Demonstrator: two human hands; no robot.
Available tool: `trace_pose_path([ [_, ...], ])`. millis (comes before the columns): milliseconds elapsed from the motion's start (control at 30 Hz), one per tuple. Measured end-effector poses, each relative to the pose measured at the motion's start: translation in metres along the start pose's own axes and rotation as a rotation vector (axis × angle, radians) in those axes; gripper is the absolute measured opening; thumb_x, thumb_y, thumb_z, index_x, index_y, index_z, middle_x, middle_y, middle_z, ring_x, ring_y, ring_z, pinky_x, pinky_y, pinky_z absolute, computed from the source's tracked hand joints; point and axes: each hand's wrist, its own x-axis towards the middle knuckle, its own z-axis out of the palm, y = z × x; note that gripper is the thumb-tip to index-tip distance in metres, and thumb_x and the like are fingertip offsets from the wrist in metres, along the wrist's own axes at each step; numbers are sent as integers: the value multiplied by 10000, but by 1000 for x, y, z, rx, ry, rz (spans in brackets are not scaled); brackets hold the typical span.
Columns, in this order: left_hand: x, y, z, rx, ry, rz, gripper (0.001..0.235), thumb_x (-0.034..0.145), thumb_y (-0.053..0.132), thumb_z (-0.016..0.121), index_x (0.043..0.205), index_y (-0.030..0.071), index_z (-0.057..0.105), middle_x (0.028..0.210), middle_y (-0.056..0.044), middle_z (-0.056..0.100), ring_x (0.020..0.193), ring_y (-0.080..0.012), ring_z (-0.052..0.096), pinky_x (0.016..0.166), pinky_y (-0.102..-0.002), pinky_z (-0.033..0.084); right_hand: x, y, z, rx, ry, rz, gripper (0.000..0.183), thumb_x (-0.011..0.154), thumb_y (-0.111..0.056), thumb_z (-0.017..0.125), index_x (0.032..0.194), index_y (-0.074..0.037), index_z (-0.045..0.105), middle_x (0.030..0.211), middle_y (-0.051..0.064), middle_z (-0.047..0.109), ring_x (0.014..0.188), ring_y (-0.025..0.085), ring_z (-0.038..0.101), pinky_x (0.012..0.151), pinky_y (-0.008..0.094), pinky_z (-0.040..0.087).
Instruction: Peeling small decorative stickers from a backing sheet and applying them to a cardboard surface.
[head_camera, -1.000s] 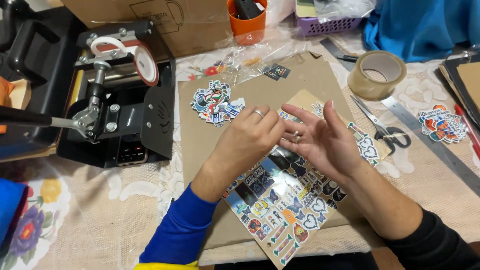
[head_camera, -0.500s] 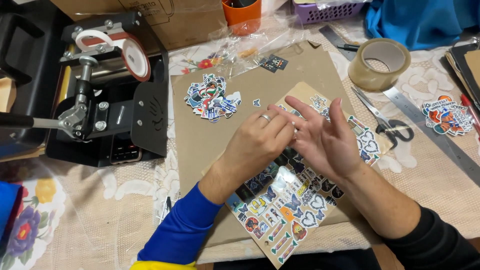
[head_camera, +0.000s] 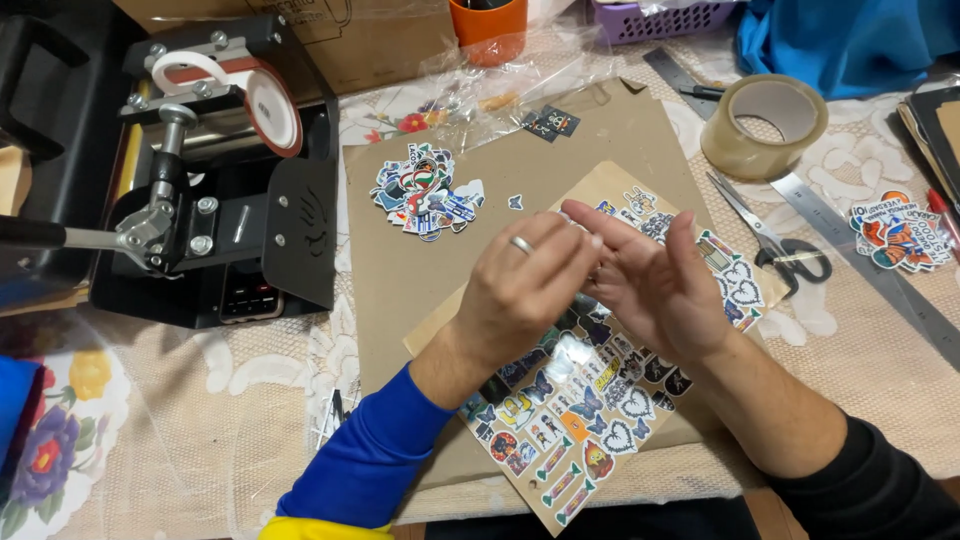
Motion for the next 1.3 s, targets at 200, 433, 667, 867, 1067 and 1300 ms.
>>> trace_pose_path([
  [200, -8, 0, 8, 245, -115, 55, 236, 1050, 100, 513, 1136, 55, 728, 1149, -108, 682, 1068, -279, 653, 1000, -393, 504, 7, -24, 18, 259, -23, 32, 986, 874, -696, 401, 1516, 50, 352, 1530, 339, 385, 1430, 406, 390, 1199, 476, 268],
  [433, -5, -11, -19, -178, -94, -167, 131, 1003, 156, 638, 884, 104, 649, 983, -61, 661, 982, -293, 629, 734, -390, 439, 7, -26, 27, 71, -222, 143, 1085, 855, -759, 335, 1587, 37, 240, 1415, 276, 538, 1263, 323, 528, 1146, 468, 317],
  [667, -16, -31, -157, -168, -333, -328, 231, 995, -93, 499, 1162, -31, 647, 1138, -201, 684, 1051, -362, 650, 946, -449, 512, 16, -33, 22, -245, 241, 27, 938, 733, -787, 374, 1376, -109, 460, 1455, 169, 478, 1433, 325, 428, 1219, 528, 304],
  [867, -121, -13, -209, -5, -437, -712, 137, 846, 142, 800, 910, 48, 724, 908, -76, 728, 868, -200, 672, 816, -328, 537, 13, -20, -1, -155, 375, 30, 796, 801, -700, 473, 1325, -109, 576, 1146, 107, 638, 1146, 267, 594, 967, 396, 464],
  [1067, -199, 2, -234, 48, -445, -1117, 190, 835, 136, 755, 1015, 80, 772, 973, -83, 734, 931, -199, 668, 901, -334, 550, 18, -9, -29, -149, 263, 29, 608, 914, -572, 564, 1313, -115, 606, 1081, 65, 675, 1044, 192, 633, 901, 342, 512],
  [1300, -206, 1, -185, -48, -685, -971, 271, 885, 53, 646, 1141, 45, 731, 1120, -98, 707, 1025, -289, 656, 877, -402, 527, 15, -3, -43, -244, 202, 38, 484, 964, -438, 580, 1322, -114, 592, 1089, 59, 662, 1069, 155, 628, 904, 297, 536],
])
